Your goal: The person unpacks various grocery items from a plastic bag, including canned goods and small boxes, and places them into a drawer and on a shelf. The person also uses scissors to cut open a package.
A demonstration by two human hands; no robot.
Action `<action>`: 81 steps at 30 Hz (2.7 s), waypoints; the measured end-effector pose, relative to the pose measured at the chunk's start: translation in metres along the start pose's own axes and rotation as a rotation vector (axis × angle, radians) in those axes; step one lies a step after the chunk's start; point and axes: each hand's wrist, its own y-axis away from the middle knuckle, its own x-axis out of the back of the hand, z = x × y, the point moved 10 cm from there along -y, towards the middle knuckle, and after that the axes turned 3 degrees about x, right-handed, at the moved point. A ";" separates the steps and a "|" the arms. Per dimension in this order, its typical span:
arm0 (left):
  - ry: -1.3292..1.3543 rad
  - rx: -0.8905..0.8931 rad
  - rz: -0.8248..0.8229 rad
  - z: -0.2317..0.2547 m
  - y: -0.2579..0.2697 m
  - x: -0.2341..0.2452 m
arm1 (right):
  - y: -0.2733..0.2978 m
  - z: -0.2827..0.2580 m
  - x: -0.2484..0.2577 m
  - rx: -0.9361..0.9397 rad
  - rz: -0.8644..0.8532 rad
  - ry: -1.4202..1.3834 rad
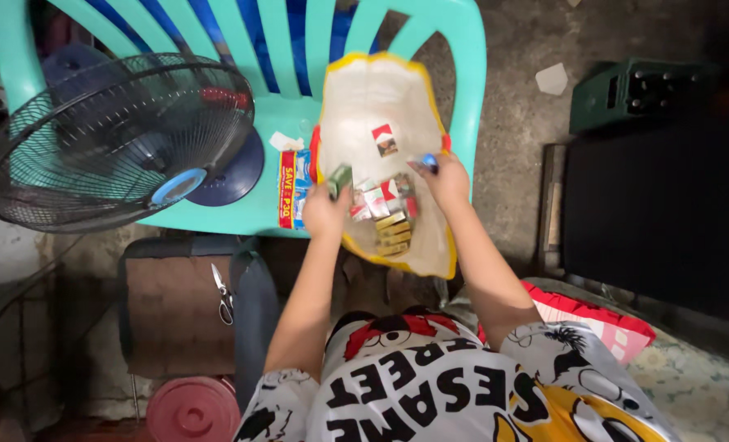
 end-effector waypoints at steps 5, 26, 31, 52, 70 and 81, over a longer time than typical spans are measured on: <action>0.021 0.006 -0.033 0.028 -0.044 0.009 | -0.043 -0.042 0.003 0.172 -0.063 0.062; 0.323 -0.207 0.268 0.092 0.033 0.082 | 0.005 -0.092 0.058 0.043 0.036 -0.420; 0.513 -0.145 0.286 0.086 0.064 0.130 | 0.024 -0.149 0.094 0.509 0.148 -0.674; 1.028 0.216 0.724 -0.133 0.321 0.313 | 0.291 -0.445 -0.062 0.818 -1.010 -1.065; 0.940 0.502 1.243 -0.328 0.632 0.446 | 0.666 -0.581 -0.196 0.934 -1.485 -1.003; 0.441 0.660 1.350 -0.386 0.674 0.523 | 0.764 -0.665 -0.227 1.365 -1.278 -0.932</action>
